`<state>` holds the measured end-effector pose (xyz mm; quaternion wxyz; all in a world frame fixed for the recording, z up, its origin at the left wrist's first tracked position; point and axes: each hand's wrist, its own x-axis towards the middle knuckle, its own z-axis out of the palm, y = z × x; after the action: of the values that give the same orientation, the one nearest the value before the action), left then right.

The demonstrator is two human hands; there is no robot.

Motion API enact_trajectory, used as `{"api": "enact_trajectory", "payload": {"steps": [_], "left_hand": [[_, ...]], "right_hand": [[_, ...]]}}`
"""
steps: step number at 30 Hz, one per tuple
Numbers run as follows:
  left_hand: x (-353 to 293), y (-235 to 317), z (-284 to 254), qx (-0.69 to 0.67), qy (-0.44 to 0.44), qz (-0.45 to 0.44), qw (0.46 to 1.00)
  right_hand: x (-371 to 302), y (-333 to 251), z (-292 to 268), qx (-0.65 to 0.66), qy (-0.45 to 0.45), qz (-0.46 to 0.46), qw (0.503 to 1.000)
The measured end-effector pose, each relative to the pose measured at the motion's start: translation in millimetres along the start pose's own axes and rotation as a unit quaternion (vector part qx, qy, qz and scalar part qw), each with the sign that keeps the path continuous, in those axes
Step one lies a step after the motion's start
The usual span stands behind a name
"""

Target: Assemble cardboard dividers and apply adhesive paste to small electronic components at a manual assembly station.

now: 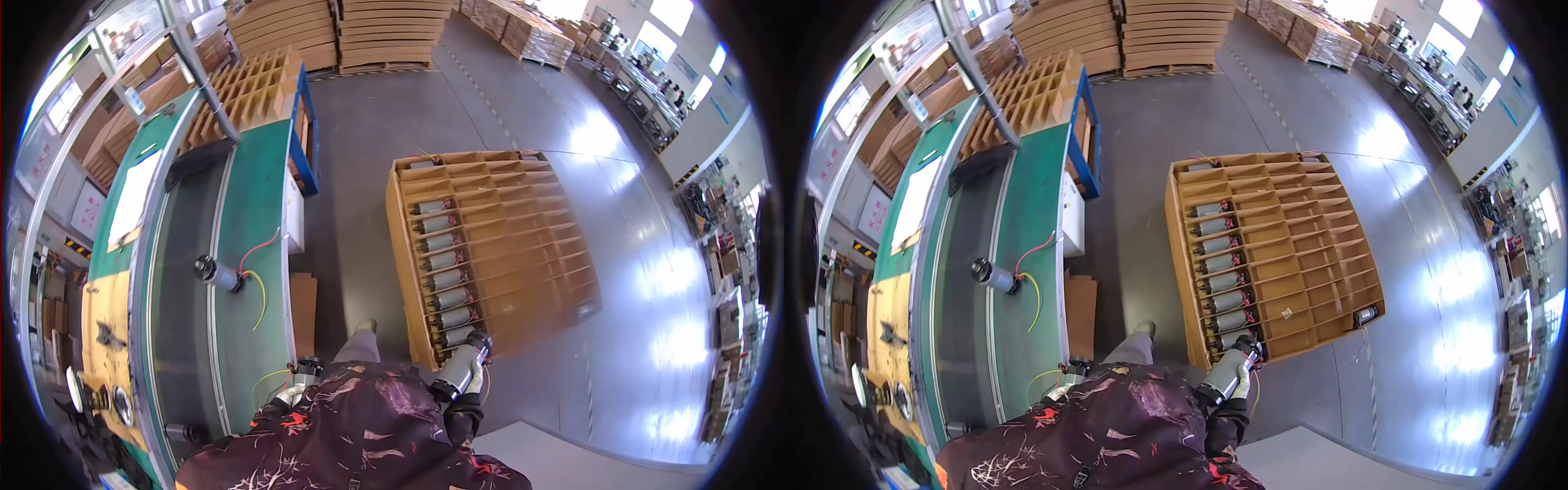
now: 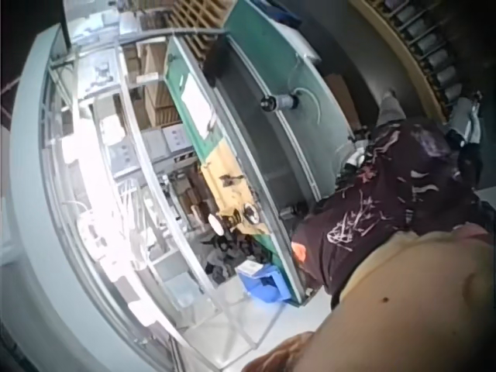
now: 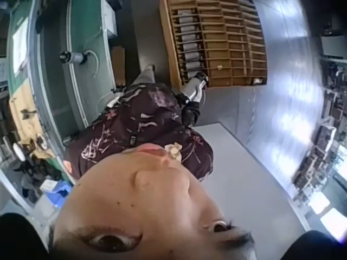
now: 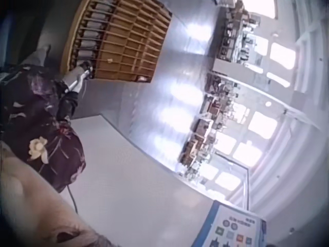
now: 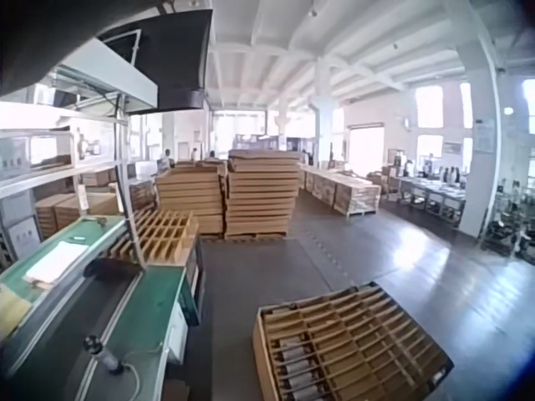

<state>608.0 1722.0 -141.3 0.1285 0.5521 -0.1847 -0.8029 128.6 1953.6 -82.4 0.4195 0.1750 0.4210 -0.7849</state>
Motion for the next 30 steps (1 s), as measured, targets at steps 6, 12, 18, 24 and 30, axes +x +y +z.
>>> {"api": "enact_trajectory", "payload": {"steps": [6,12,18,24,30], "left_hand": [[78.6,91.1,7.7,0.008,-0.004,0.003,1.0],[165.9,205.6,22.8,0.033,-0.039,-0.013,0.999],[239.7,324.9,94.8,0.097,-0.064,-0.055,0.992],[332.8,456.5,176.7,0.329,-0.087,-0.09,0.936],[445.7,583.3,332.1,0.425,-0.117,0.039,0.897]], "right_hand": [[58.8,16.8,29.0,0.042,0.125,-0.042,0.99],[105.7,22.7,85.3,0.101,0.197,-0.077,0.972],[182.0,16.4,153.0,0.105,0.258,-0.053,0.959],[318.1,3.1,201.3,0.097,0.283,0.033,0.954],[495.6,-27.4,248.8,0.035,0.192,0.049,0.98]]}}
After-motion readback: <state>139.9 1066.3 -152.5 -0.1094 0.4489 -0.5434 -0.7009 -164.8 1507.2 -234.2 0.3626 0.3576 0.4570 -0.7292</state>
